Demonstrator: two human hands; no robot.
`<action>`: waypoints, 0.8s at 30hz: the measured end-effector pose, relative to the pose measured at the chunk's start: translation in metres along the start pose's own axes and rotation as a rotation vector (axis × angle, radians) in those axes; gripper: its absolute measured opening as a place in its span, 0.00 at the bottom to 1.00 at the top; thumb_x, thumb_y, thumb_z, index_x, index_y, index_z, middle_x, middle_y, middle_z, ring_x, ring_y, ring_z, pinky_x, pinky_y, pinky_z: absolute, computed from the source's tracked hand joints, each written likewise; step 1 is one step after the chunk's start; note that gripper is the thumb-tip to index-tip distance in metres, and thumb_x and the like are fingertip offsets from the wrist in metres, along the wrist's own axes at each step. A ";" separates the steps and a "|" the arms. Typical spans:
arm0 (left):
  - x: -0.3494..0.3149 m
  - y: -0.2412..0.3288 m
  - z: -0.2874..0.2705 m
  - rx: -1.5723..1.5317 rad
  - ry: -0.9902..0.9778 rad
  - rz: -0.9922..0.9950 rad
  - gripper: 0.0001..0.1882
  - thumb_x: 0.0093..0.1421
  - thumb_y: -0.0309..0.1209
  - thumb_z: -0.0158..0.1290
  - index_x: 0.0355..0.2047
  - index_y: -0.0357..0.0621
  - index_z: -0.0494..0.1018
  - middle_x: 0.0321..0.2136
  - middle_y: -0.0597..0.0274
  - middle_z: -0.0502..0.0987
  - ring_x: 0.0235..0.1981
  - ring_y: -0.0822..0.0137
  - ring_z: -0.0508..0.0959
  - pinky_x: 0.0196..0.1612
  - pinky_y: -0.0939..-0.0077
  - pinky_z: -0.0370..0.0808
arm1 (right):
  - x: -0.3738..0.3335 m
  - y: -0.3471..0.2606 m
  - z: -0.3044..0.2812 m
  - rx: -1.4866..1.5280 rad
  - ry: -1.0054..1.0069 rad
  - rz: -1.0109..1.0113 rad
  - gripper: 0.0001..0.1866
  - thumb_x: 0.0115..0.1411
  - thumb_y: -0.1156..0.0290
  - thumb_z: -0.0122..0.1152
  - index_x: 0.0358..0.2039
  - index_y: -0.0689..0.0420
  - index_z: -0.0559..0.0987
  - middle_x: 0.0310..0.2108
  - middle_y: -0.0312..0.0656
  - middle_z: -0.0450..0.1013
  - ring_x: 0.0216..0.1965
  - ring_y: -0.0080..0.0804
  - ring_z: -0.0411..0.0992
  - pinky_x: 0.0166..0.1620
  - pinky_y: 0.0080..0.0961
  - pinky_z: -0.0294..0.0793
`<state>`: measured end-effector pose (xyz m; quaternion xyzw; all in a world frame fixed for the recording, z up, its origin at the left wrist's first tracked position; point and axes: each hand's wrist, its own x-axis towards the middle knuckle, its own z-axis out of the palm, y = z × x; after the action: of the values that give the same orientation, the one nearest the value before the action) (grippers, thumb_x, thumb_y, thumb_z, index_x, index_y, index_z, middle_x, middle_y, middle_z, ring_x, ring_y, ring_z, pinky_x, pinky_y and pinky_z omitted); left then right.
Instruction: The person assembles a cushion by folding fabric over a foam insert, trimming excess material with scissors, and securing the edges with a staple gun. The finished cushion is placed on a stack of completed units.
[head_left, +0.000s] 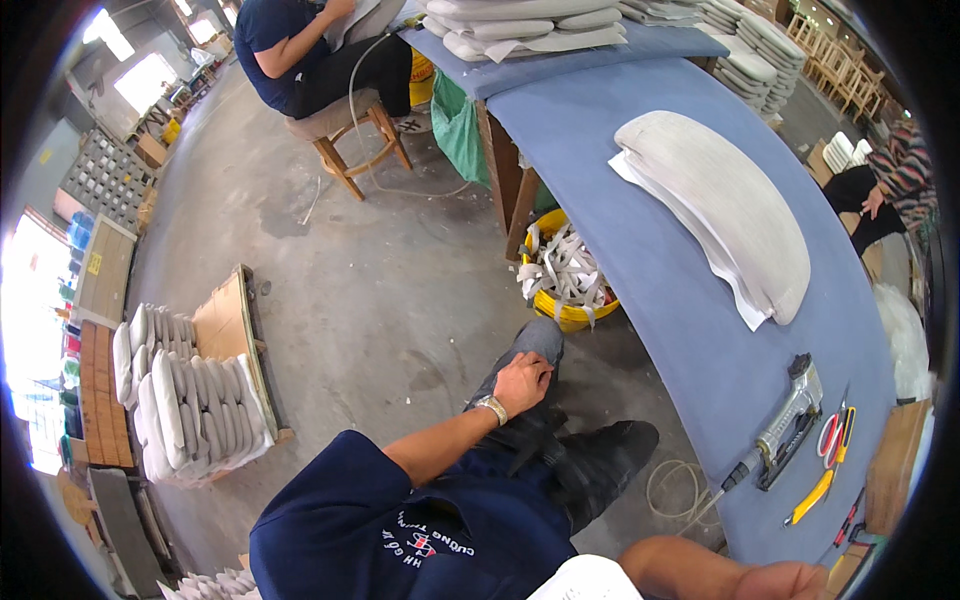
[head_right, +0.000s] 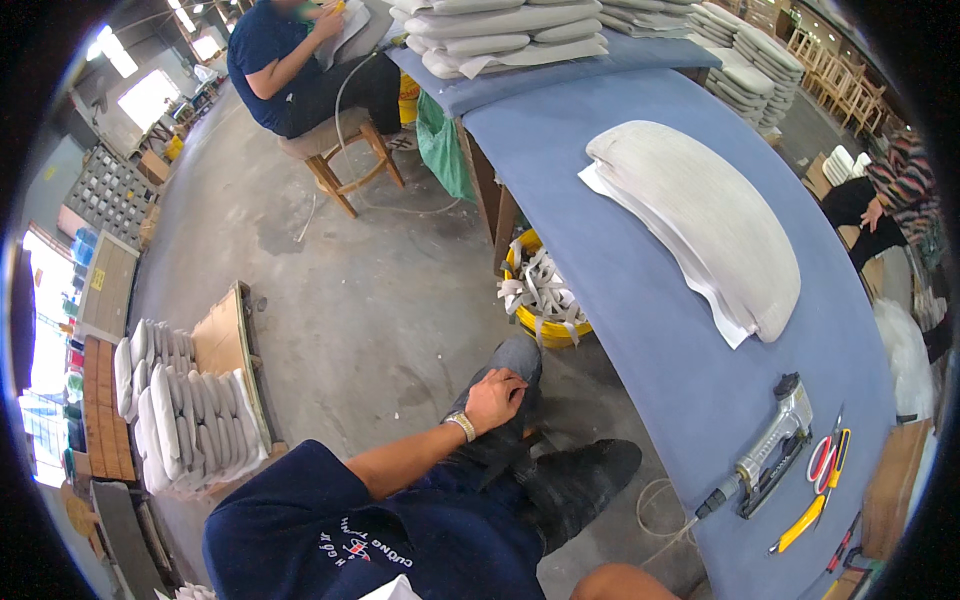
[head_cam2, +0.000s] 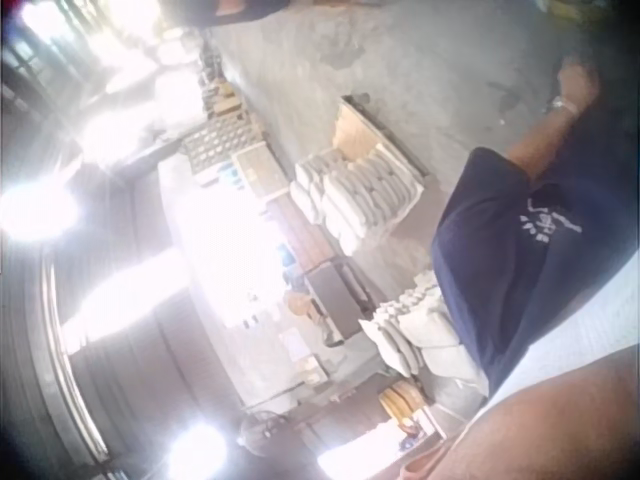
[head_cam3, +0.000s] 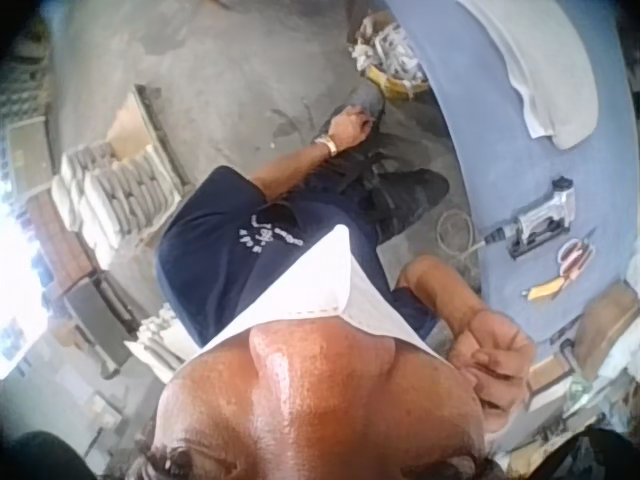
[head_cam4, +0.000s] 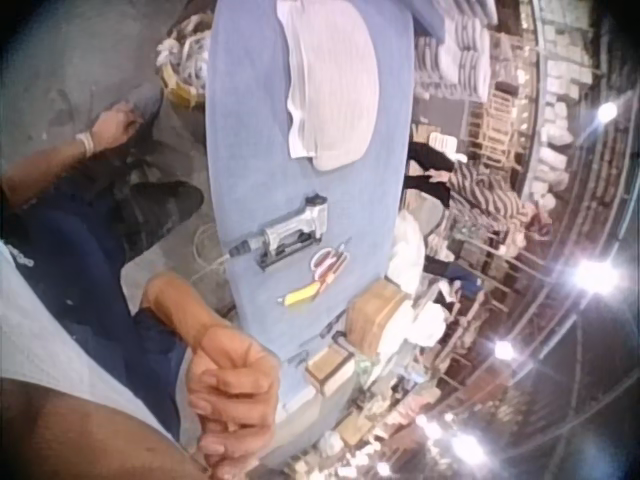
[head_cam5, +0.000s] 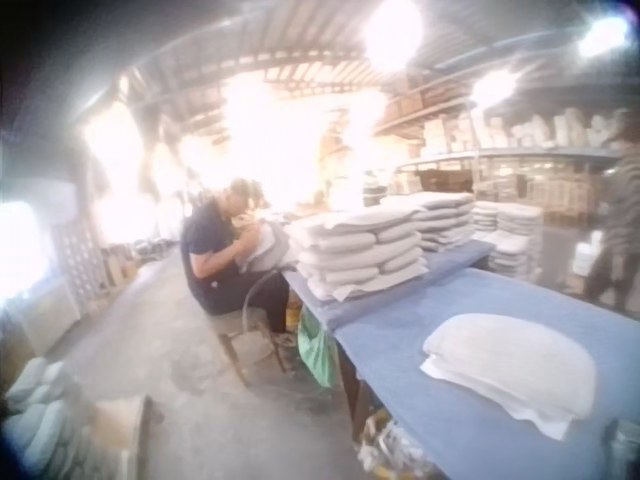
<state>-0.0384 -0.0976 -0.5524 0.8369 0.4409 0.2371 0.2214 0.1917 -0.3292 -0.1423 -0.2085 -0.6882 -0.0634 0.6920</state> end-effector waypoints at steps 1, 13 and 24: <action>0.000 -0.001 -0.001 -0.007 0.004 -0.005 0.08 0.59 0.31 0.60 0.37 0.48 0.84 0.40 0.65 0.81 0.43 0.58 0.80 0.47 0.65 0.80 | 0.000 0.001 0.000 0.012 -0.001 0.004 0.10 0.58 0.74 0.67 0.35 0.44 0.74 0.22 0.21 0.68 0.25 0.10 0.68 0.28 0.14 0.69; 0.002 0.005 -0.003 0.008 -0.014 -0.009 0.08 0.60 0.32 0.61 0.38 0.49 0.85 0.41 0.65 0.82 0.43 0.60 0.81 0.47 0.66 0.81 | 0.030 0.031 0.066 0.141 0.195 -0.143 0.10 0.56 0.76 0.67 0.32 0.46 0.75 0.22 0.22 0.68 0.23 0.12 0.69 0.26 0.15 0.71; 0.000 0.002 -0.003 0.012 -0.014 -0.025 0.07 0.59 0.31 0.60 0.37 0.48 0.85 0.40 0.64 0.81 0.42 0.59 0.81 0.46 0.66 0.81 | 0.011 0.002 0.023 -0.082 0.177 -0.146 0.16 0.56 0.76 0.68 0.37 0.39 0.72 0.20 0.20 0.68 0.18 0.12 0.65 0.24 0.13 0.66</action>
<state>-0.0387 -0.0982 -0.5489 0.8342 0.4511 0.2260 0.2226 0.1713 -0.3165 -0.1325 -0.1796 -0.6345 -0.1597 0.7346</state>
